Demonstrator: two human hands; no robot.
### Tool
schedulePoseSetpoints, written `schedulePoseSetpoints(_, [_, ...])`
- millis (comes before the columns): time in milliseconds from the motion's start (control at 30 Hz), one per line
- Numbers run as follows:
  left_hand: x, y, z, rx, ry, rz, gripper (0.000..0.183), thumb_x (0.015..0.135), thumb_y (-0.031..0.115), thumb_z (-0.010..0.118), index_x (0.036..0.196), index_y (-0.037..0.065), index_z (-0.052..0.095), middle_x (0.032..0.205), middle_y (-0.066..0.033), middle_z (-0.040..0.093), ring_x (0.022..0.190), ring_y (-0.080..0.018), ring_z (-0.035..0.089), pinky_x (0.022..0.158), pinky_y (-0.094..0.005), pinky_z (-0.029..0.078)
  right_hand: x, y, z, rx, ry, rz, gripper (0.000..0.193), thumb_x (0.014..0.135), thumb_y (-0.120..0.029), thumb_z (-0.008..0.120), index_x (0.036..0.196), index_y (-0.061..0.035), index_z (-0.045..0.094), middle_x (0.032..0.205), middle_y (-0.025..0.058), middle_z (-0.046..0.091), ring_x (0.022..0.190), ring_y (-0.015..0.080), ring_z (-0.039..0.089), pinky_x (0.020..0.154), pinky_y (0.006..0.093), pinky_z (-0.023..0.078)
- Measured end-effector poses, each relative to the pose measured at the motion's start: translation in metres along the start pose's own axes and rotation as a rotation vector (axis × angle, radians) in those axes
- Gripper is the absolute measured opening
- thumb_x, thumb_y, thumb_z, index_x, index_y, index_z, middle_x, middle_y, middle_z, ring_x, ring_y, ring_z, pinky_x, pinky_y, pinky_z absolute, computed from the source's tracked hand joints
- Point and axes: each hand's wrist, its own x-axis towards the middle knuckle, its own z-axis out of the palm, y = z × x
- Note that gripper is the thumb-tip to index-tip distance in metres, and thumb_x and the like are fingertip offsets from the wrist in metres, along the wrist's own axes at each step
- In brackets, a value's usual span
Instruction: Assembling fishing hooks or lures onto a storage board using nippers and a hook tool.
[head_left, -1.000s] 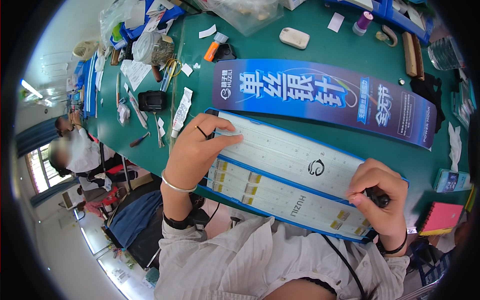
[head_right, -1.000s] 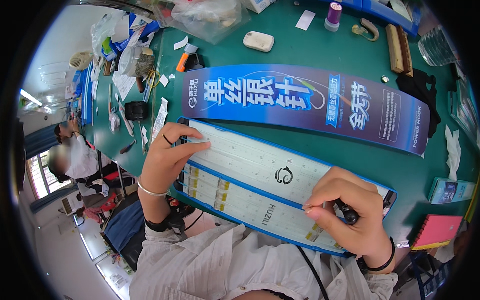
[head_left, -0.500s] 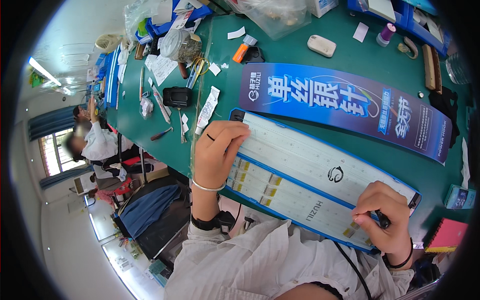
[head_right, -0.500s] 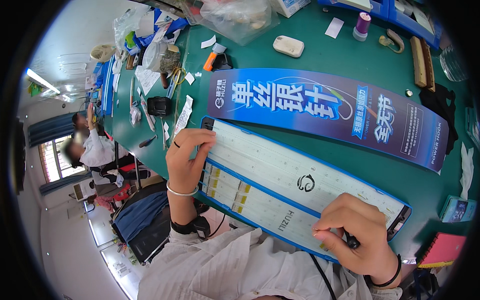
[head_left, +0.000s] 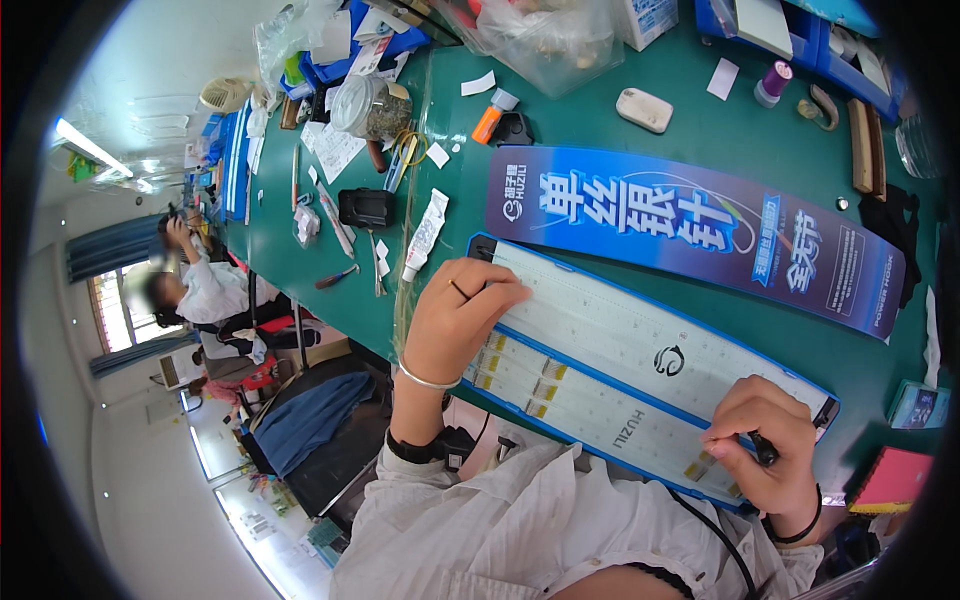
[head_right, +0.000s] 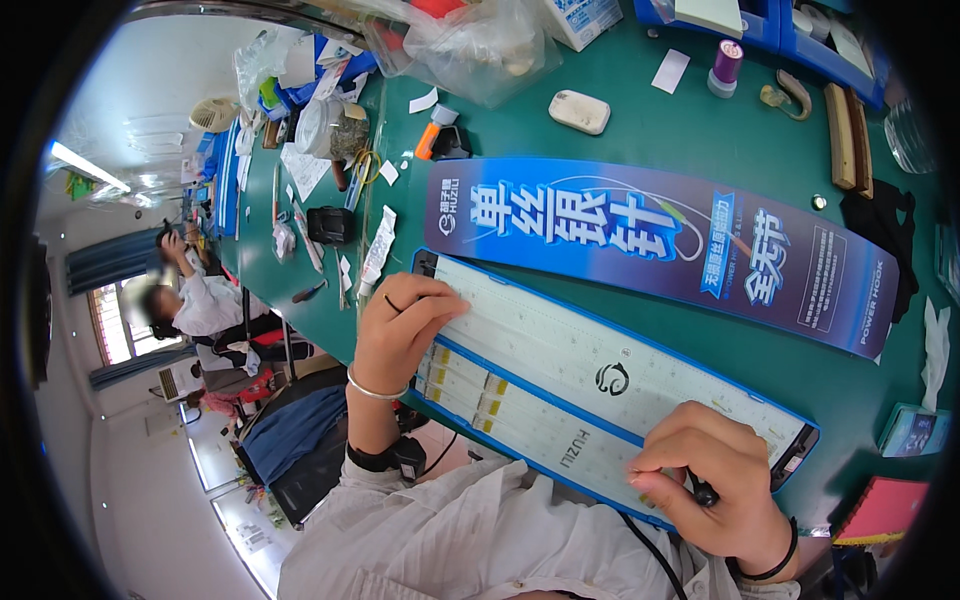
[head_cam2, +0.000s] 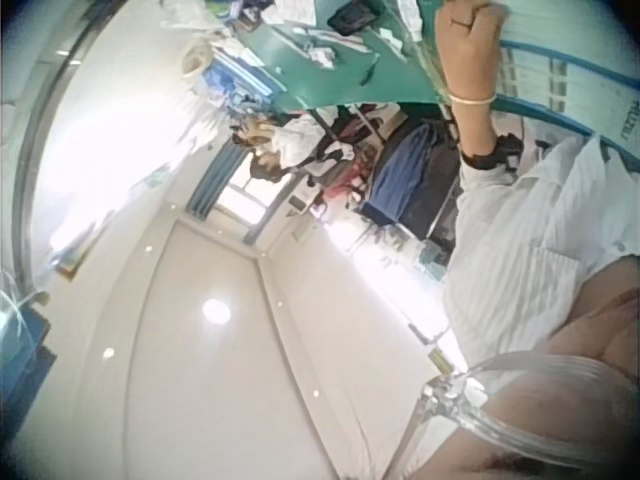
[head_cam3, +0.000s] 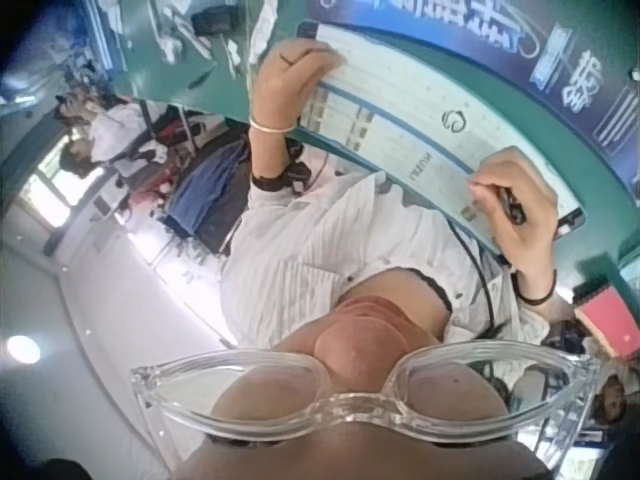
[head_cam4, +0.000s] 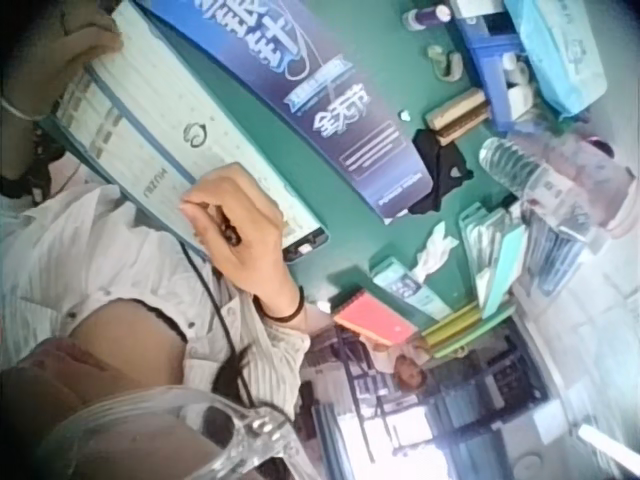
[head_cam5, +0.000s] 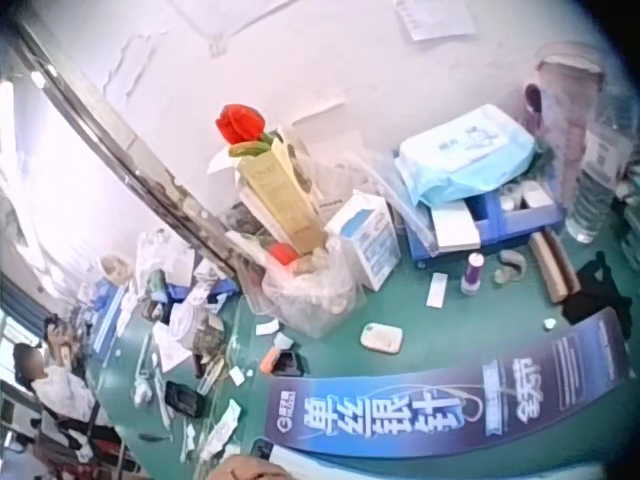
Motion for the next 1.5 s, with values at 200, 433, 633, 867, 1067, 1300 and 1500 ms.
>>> schedulePoseSetpoints(200, [-0.014,0.002,0.009,0.021,0.28,-0.176,0.016,0.08,-0.008,0.072,0.092,0.002,0.071,0.09,-0.0081,0.072,0.084,-0.0246,0.069,0.074,-0.0305,0.053,0.005,0.004,-0.002,0.019,-0.042,-0.01,0.012,0.079,0.002,0.077,0.089,-0.0018,0.07,0.085,0.0086,0.065,0.063,0.0159,0.059,0.051,0.0277,0.041])
schedulePoseSetpoints(433, [-0.013,-0.009,0.019,0.043,0.452,-0.342,0.011,0.088,-0.01,0.069,0.097,-0.004,0.067,0.097,-0.0136,0.074,0.089,-0.0187,0.072,0.084,-0.0281,0.056,0.008,0.007,0.006,-0.096,-0.095,-0.131,0.019,0.074,0.0,0.081,0.087,-0.0017,0.068,0.083,0.0092,0.062,0.067,0.0242,0.06,0.053,0.033,0.044])
schedulePoseSetpoints(633, [-0.017,-0.012,0.023,-0.075,0.563,-0.419,0.017,0.086,-0.011,0.071,0.1,-0.004,0.063,0.097,-0.0163,0.074,0.09,-0.0196,0.073,0.085,-0.0268,0.056,0.009,0.009,0.011,-0.101,-0.125,-0.206,0.019,0.075,-0.001,0.081,0.087,-0.0004,0.066,0.083,0.0091,0.061,0.069,0.0245,0.061,0.054,0.0355,0.047])
schedulePoseSetpoints(867, [-0.017,-0.014,0.022,-0.172,0.545,-0.477,0.02,0.087,-0.009,0.07,0.102,0.0,0.059,0.098,-0.014,0.073,0.093,-0.0183,0.071,0.086,-0.0283,0.055,0.008,0.009,0.011,-0.094,-0.124,-0.208,0.02,0.075,-0.001,0.081,0.087,-0.0002,0.066,0.084,0.0093,0.062,0.07,0.0246,0.062,0.054,0.035,0.047])
schedulePoseSetpoints(1067, [-0.017,-0.018,0.027,-0.253,0.544,-0.502,0.019,0.09,-0.007,0.069,0.103,0.001,0.057,0.097,-0.0126,0.071,0.094,-0.0188,0.071,0.083,-0.028,0.054,0.008,0.009,0.01,-0.093,-0.122,-0.189,0.02,0.075,-0.001,0.081,0.086,-0.0004,0.065,0.083,0.01,0.061,0.07,0.0258,0.062,0.055,0.0356,0.047])
schedulePoseSetpoints(1300, [-0.019,-0.022,0.028,-0.252,0.546,-0.493,0.02,0.089,-0.008,0.069,0.101,0.002,0.056,0.097,-0.0121,0.07,0.093,-0.0184,0.071,0.079,-0.0268,0.054,0.009,0.01,0.011,-0.086,-0.118,-0.169,0.019,0.075,-0.001,0.081,0.087,-0.0006,0.065,0.084,0.0104,0.061,0.07,0.0263,0.062,0.056,0.0353,0.047])
schedulePoseSetpoints(1500, [-0.018,-0.023,0.027,-0.243,0.536,-0.485,0.02,0.089,-0.007,0.07,0.098,0.002,0.055,0.095,-0.0126,0.072,0.09,-0.0166,0.07,0.079,-0.026,0.053,0.01,0.011,0.011,-0.087,-0.128,-0.154,0.019,0.075,-0.001,0.081,0.087,-0.0008,0.066,0.084,0.0107,0.061,0.071,0.0259,0.062,0.056,0.0349,0.047])
